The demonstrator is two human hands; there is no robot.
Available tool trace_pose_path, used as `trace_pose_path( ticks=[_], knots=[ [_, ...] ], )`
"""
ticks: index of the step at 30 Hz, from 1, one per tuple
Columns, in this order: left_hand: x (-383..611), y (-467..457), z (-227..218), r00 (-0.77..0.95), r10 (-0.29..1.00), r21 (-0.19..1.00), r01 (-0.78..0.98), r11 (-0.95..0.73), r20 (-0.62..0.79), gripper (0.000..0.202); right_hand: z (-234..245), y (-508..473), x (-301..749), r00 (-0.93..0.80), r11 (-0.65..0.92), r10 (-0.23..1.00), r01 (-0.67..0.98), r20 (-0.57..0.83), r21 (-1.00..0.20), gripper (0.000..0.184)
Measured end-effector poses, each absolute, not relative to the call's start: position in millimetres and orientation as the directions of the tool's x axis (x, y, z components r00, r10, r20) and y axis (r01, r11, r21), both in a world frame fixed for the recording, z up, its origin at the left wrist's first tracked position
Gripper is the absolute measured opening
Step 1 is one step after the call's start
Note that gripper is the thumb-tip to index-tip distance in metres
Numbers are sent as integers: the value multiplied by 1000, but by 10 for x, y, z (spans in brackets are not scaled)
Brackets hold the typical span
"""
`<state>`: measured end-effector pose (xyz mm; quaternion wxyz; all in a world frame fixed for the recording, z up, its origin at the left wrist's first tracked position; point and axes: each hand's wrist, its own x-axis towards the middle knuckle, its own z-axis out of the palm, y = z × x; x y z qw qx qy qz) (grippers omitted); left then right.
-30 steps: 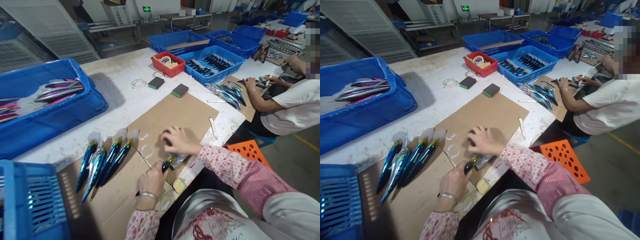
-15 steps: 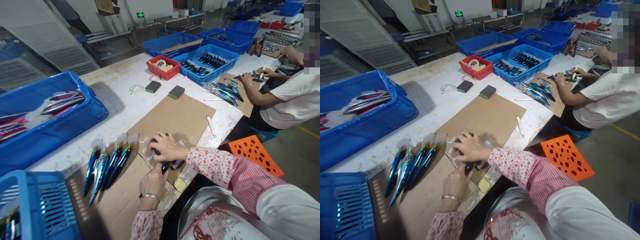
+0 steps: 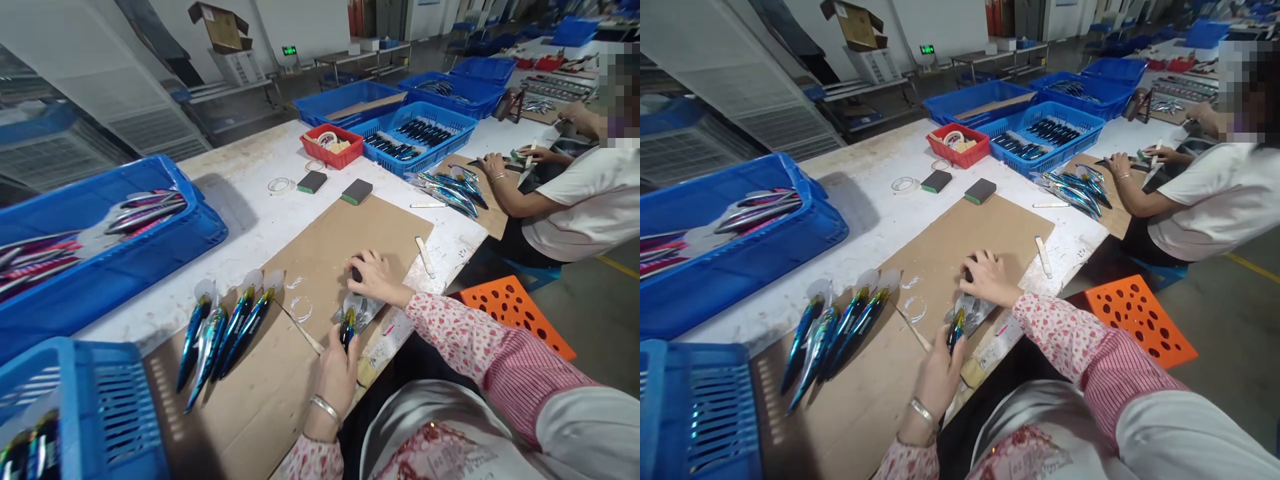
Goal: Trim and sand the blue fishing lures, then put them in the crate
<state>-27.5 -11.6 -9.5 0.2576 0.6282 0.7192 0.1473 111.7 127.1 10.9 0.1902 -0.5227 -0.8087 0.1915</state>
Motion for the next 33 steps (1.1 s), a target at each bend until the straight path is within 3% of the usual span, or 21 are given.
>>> trace_pose_path(
  ticks=[5, 10, 15, 20, 23, 28, 33],
  knots=[
    [-271, -116, -149, -74, 981, 547, 821, 161, -179, 43, 113, 1172, 1091, -442, 404, 896, 773, 43, -490, 22],
    [-254, -116, -127, -76, 976, 569, 802, 182, -206, 42, 118, 1234, 1097, -402, 405, 910, 815, 99, -414, 22],
    [-248, -107, -107, -62, 976, 574, 800, 174, -210, 43, 98, 1240, 1087, -501, 459, 865, 768, 29, -446, 23],
    [-256, -114, -101, -66, 974, 562, 808, 178, -215, 42, 106, 1278, 1078, -454, 451, 886, 800, 92, -396, 23],
    [-263, -115, -108, -59, 976, 568, 805, 171, -209, 42, 103, 1268, 1082, -543, 511, 838, 742, 59, -433, 22],
    [-266, -106, -122, -66, 976, 605, 775, 182, -209, 41, 86, 1281, 1091, -462, 454, 883, 790, 87, -413, 22],
    [-278, -95, -89, -64, 966, 643, 735, 215, -249, 41, 74, 1241, 1113, -549, 517, 832, 717, 78, -467, 23]
  ],
)
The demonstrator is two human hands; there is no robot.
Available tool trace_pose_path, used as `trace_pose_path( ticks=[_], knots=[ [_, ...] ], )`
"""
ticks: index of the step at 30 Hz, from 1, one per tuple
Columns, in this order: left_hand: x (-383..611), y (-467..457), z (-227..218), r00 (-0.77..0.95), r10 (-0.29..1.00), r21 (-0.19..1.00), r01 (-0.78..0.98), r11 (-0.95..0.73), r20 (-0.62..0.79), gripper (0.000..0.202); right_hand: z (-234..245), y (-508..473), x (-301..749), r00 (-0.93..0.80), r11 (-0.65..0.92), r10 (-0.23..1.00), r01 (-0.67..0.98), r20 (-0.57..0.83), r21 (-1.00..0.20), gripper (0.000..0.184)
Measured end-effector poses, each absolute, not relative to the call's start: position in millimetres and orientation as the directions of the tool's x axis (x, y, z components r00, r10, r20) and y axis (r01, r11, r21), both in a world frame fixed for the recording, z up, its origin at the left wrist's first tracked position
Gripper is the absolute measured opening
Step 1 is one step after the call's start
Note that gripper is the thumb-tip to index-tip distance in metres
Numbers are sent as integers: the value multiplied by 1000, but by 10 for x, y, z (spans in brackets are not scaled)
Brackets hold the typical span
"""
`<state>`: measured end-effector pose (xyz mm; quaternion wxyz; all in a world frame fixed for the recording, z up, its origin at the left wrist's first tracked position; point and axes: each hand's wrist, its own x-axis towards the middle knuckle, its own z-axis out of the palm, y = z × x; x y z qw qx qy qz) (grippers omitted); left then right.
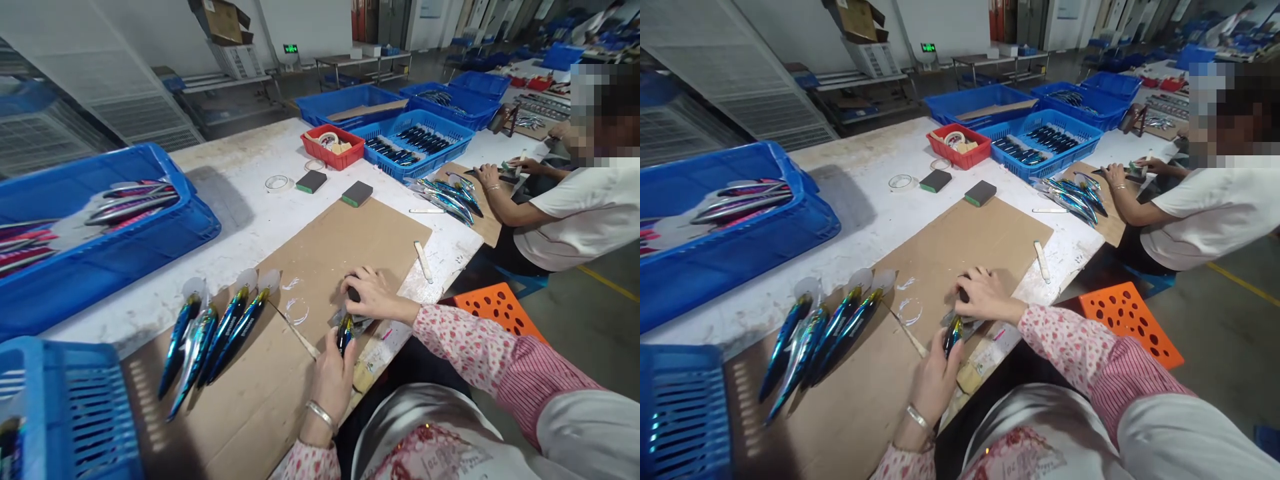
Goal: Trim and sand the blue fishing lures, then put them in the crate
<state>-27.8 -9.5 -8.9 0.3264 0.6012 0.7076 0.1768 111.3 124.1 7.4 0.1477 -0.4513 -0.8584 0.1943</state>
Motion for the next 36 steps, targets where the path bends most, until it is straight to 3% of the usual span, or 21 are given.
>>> trace_pose_path(
  ticks=[4, 10, 14, 18, 23, 27, 32, 36],
  knots=[
    [-298, -90, -41, -65, 957, 699, 669, 251, -282, 41, 121, 1271, 1120, -468, 464, 878, 781, 102, -418, 21],
    [-318, -90, -71, -87, 962, 756, 602, 257, -258, 41, 146, 1230, 1105, -595, 564, 799, 691, 87, -452, 23],
    [-340, -96, -94, -81, 959, 763, 589, 266, -271, 39, 147, 1277, 1108, -509, 518, 850, 760, 136, -392, 21],
    [-345, -95, -96, -53, 951, 772, 571, 280, -306, 40, 154, 1238, 1107, -633, 616, 765, 661, 122, -429, 24],
    [-354, -92, -123, -53, 950, 777, 562, 283, -307, 41, 155, 1260, 1099, -546, 552, 827, 741, 135, -383, 20],
    [-369, -97, -147, -53, 953, 773, 572, 273, -298, 41, 134, 1276, 1101, -647, 630, 753, 653, 124, -421, 23],
    [-373, -99, -143, -56, 956, 786, 556, 269, -288, 41, 132, 1308, 1104, -540, 549, 830, 752, 138, -365, 21],
    [-384, -94, -145, -47, 952, 770, 577, 274, -303, 41, 119, 1249, 1099, -657, 638, 745, 652, 115, -410, 24]
  ],
)
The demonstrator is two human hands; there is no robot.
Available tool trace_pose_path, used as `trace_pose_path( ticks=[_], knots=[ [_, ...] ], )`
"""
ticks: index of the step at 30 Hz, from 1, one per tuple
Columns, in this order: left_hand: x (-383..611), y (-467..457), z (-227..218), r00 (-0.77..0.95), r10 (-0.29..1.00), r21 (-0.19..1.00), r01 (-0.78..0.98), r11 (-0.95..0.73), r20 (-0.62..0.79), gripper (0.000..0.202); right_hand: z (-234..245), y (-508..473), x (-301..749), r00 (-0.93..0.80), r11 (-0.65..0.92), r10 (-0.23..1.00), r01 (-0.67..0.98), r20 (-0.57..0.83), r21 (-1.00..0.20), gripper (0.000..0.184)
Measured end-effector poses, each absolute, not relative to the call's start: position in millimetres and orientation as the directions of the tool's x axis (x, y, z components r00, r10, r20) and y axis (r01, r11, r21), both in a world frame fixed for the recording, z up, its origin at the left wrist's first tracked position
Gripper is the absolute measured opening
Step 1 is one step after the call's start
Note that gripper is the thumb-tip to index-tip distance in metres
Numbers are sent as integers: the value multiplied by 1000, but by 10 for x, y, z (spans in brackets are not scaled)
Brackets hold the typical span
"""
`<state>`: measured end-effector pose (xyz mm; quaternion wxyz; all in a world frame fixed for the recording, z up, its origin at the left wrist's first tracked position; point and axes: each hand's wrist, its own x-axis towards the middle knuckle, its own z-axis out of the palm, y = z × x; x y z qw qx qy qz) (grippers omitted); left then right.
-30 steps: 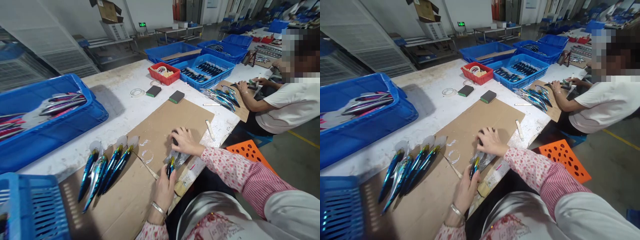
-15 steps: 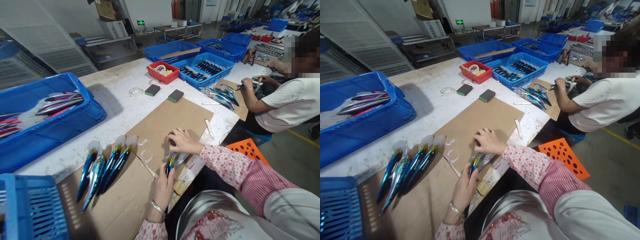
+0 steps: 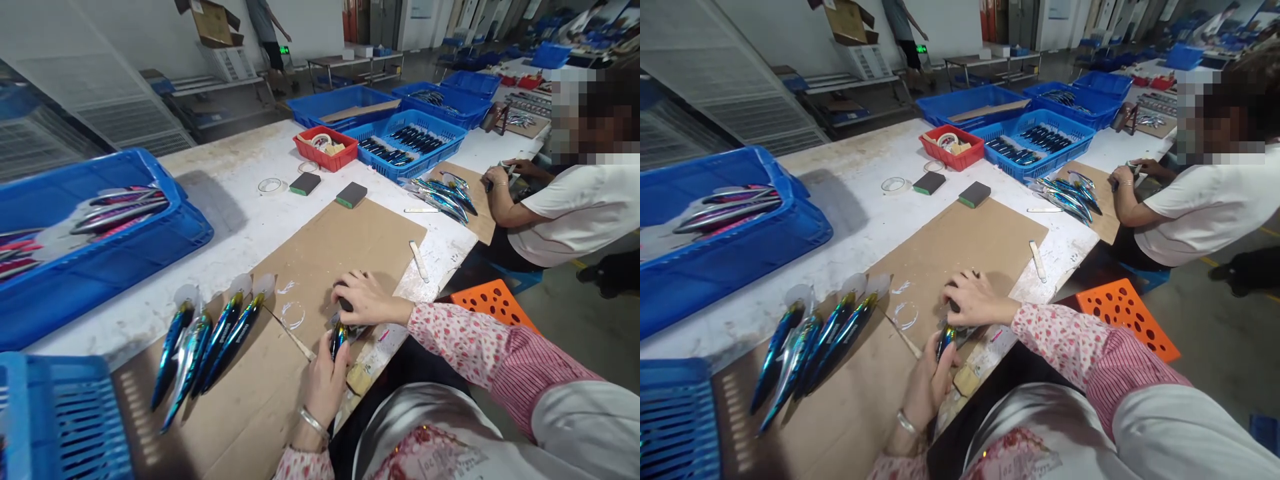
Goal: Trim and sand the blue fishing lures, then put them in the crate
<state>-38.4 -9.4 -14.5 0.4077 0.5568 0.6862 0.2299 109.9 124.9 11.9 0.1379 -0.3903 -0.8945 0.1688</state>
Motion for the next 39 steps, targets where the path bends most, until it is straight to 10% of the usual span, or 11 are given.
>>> trace_pose_path(
  ticks=[7, 30, 39],
  knots=[
    [-336, -105, -113, -66, 958, 722, 643, 254, -278, 41, 156, 1651, 1194, -319, 335, 941, 812, 118, -477, 22],
    [-374, -83, -191, -72, 968, 701, 677, 225, -241, 44, 118, 1339, 1148, -448, 443, 889, 781, 99, -440, 23],
    [-537, -52, -2, 4, 959, 259, 963, 73, -284, 41, 12, 1647, 1336, -454, 511, 851, 603, 263, -613, 24]
  ],
)
